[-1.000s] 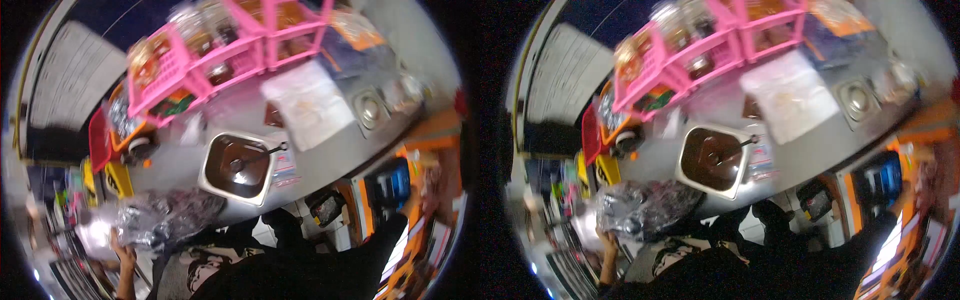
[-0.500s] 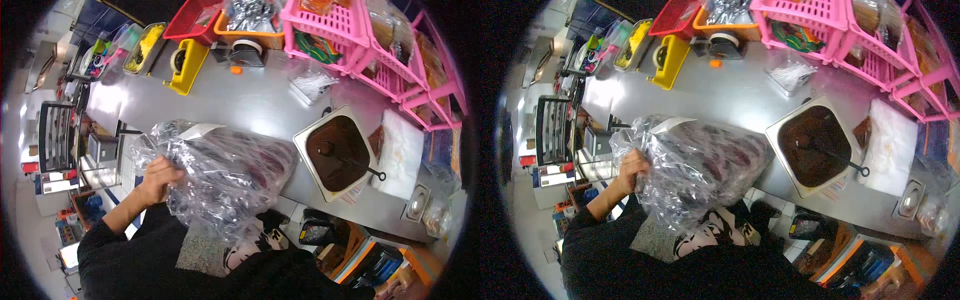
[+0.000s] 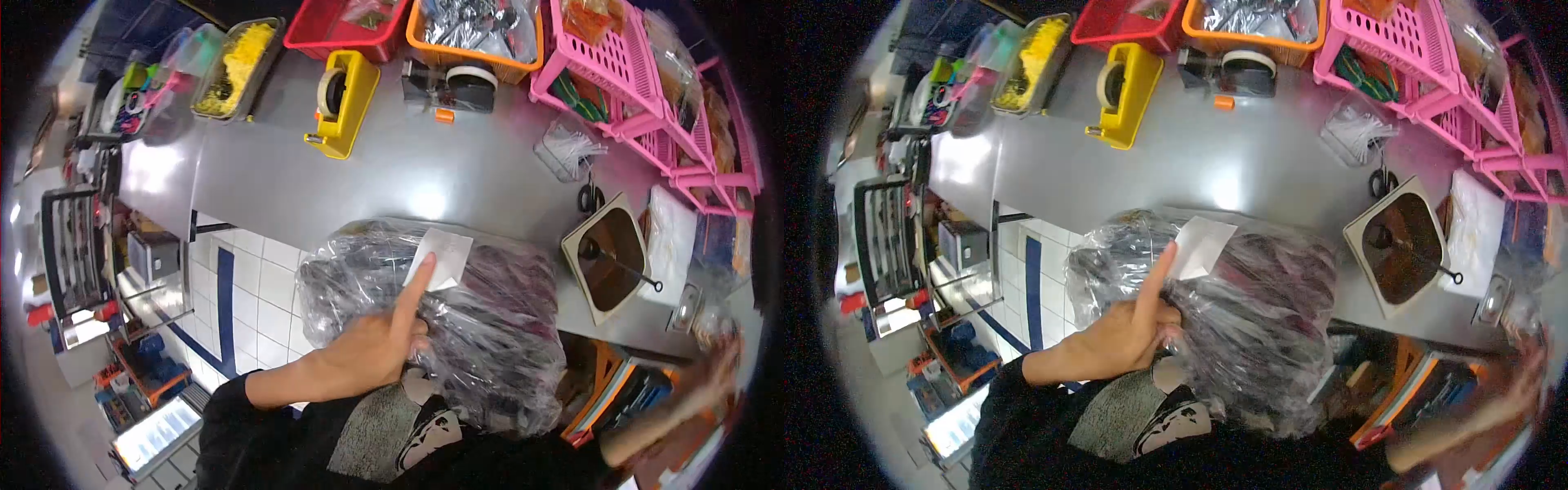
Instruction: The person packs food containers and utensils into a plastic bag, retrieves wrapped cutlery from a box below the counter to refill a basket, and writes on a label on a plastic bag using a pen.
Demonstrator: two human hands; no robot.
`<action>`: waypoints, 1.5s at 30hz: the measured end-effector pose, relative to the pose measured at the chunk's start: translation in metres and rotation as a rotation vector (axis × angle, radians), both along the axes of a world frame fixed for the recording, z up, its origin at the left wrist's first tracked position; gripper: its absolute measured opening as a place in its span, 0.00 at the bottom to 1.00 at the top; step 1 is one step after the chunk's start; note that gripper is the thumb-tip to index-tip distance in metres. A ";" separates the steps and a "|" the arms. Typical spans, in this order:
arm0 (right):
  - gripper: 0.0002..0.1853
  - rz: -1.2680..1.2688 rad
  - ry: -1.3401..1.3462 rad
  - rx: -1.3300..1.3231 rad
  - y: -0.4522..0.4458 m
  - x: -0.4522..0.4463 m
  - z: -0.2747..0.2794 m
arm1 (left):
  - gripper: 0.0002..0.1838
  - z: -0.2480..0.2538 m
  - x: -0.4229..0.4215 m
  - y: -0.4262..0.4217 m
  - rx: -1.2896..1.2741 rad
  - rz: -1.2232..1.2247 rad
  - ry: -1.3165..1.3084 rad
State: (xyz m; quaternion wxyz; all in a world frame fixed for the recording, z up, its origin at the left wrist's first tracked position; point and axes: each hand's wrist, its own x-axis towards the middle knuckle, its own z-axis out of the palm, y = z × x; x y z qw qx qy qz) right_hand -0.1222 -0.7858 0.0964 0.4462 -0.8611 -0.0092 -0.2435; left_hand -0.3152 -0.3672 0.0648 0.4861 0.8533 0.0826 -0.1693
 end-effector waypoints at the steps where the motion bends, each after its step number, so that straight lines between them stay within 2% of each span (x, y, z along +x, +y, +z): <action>1: 0.25 0.278 0.092 0.309 0.035 0.008 -0.017 | 0.42 -0.002 0.003 0.010 -0.019 -0.139 0.036; 2: 0.24 0.369 0.145 0.452 0.100 0.007 -0.034 | 0.44 -0.004 0.004 0.018 -0.042 -0.276 0.073; 3: 0.19 0.491 0.386 0.487 0.168 -0.003 -0.039 | 0.45 -0.005 0.001 0.024 -0.094 -0.300 0.070; 4: 0.16 0.710 0.637 0.798 0.236 -0.014 -0.035 | 0.45 -0.009 -0.002 0.028 -0.123 -0.298 0.075; 5: 0.13 0.794 0.820 0.772 0.267 -0.021 -0.046 | 0.45 -0.012 -0.006 0.032 -0.098 -0.334 0.053; 7: 0.09 0.913 0.994 0.783 0.309 -0.033 -0.071 | 0.44 -0.014 -0.008 0.038 -0.035 -0.408 0.050; 11: 0.09 0.850 1.128 0.847 0.324 -0.050 -0.107 | 0.42 -0.018 -0.017 0.050 -0.009 -0.354 -0.033; 13: 0.08 0.822 0.934 0.644 0.306 -0.047 -0.108 | 0.41 -0.017 -0.025 0.054 -0.021 -0.232 -0.085; 14: 0.09 0.731 0.883 0.715 0.296 -0.044 -0.104 | 0.41 -0.018 -0.029 0.057 -0.013 -0.225 -0.081; 16: 0.10 0.622 0.761 0.865 0.278 -0.044 -0.088 | 0.39 -0.016 -0.035 0.063 -0.095 0.036 -0.183; 17: 0.11 0.605 0.689 0.946 0.272 -0.047 -0.079 | 0.32 -0.009 -0.037 0.067 -0.041 0.146 -0.174; 18: 0.11 0.632 0.675 0.957 0.271 -0.052 -0.073 | 0.32 -0.001 -0.037 0.075 -0.019 0.156 -0.193; 20: 0.13 0.598 0.509 0.939 0.268 -0.060 -0.062 | 0.20 0.016 -0.031 0.093 0.120 0.350 -0.104; 22: 0.13 0.593 0.426 0.918 0.277 -0.068 -0.054 | 0.09 0.026 -0.019 0.114 0.278 0.428 -0.187; 23: 0.13 0.558 0.357 0.886 0.284 -0.072 -0.051 | 0.09 0.032 -0.016 0.120 0.296 0.443 -0.206; 25: 0.14 0.749 0.529 0.815 0.296 -0.076 -0.050 | 0.02 0.046 -0.011 0.127 0.022 0.629 -0.072; 27: 0.15 0.937 0.749 0.814 0.323 -0.081 -0.043 | 0.03 0.067 -0.003 0.120 0.005 0.569 -0.025; 29: 0.15 1.054 0.840 0.905 0.355 -0.084 -0.052 | 0.05 0.078 0.007 0.106 -0.020 0.513 0.032; 31: 0.15 1.122 0.731 0.670 0.378 -0.067 -0.054 | 0.05 0.077 0.026 0.091 -0.005 0.319 -0.043; 33: 0.14 1.121 0.759 0.502 0.388 -0.039 -0.054 | 0.04 0.061 0.048 0.089 -0.027 0.268 -0.065; 35: 0.15 1.122 0.755 0.611 0.370 -0.015 -0.058 | 0.03 0.036 0.064 0.077 -0.239 0.268 -0.114; 37: 0.17 1.012 0.710 0.690 0.335 -0.010 -0.044 | 0.02 0.016 0.077 0.052 -0.495 0.283 -0.127; 41: 0.16 0.890 0.648 0.594 0.285 -0.040 -0.032 | 0.05 -0.042 0.128 0.014 -0.446 0.215 -0.198; 43: 0.16 0.893 0.167 0.026 0.268 -0.050 -0.049 | 0.06 -0.047 0.150 0.011 -0.419 0.180 -0.206; 45: 0.16 0.749 0.204 -0.070 0.264 -0.049 -0.058 | 0.10 -0.031 0.163 0.016 -0.727 0.145 -0.005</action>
